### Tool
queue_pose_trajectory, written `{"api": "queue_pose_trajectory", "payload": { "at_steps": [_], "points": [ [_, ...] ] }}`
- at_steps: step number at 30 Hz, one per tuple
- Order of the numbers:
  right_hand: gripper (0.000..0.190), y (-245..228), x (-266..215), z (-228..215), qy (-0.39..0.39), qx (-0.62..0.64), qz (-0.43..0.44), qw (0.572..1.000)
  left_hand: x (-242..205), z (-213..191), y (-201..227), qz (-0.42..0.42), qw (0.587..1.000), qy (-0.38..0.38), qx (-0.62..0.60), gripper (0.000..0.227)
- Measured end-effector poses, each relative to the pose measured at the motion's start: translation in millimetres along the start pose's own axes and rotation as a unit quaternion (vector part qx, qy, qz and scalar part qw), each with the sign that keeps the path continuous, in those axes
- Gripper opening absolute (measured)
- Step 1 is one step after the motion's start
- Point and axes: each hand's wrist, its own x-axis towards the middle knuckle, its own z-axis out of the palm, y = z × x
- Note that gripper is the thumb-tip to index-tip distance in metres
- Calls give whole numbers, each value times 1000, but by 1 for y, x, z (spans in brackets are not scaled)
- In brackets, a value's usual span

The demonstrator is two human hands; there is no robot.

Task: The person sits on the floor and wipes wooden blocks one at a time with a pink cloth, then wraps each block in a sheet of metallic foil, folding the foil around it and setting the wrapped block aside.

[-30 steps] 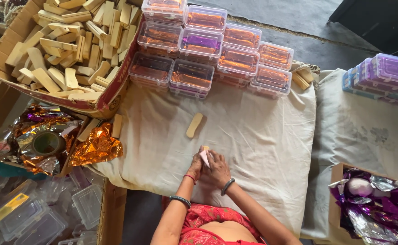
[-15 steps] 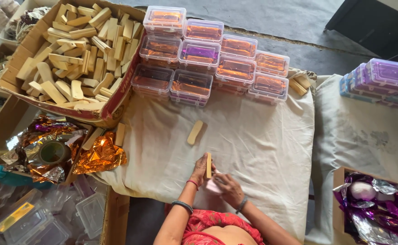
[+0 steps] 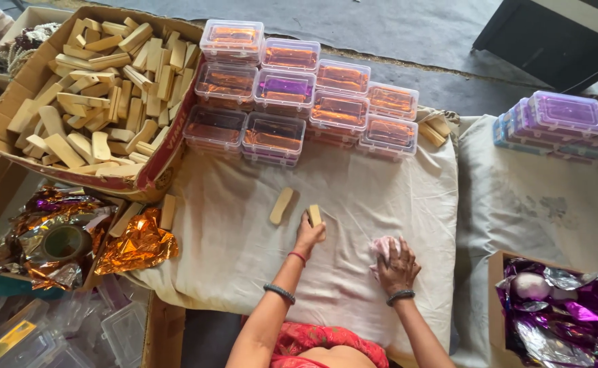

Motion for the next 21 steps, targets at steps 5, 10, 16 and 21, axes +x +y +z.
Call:
{"api": "queue_pose_trajectory", "payload": {
  "at_steps": [5, 10, 16, 21],
  "points": [
    [55, -3, -3, 0, 9, 28, 32, 999, 36, 14, -12, 63, 991, 68, 97, 89],
    [50, -6, 1, -9, 9, 38, 41, 998, 33, 7, -35, 104, 967, 125, 196, 78],
    [53, -5, -2, -6, 2, 45, 45, 998, -25, -48, 21, 204, 897, 193, 341, 49],
    [53, -7, -2, -5, 7, 48, 55, 997, -30, -81, 81, 196, 811, 259, 486, 55]
  ]
}}
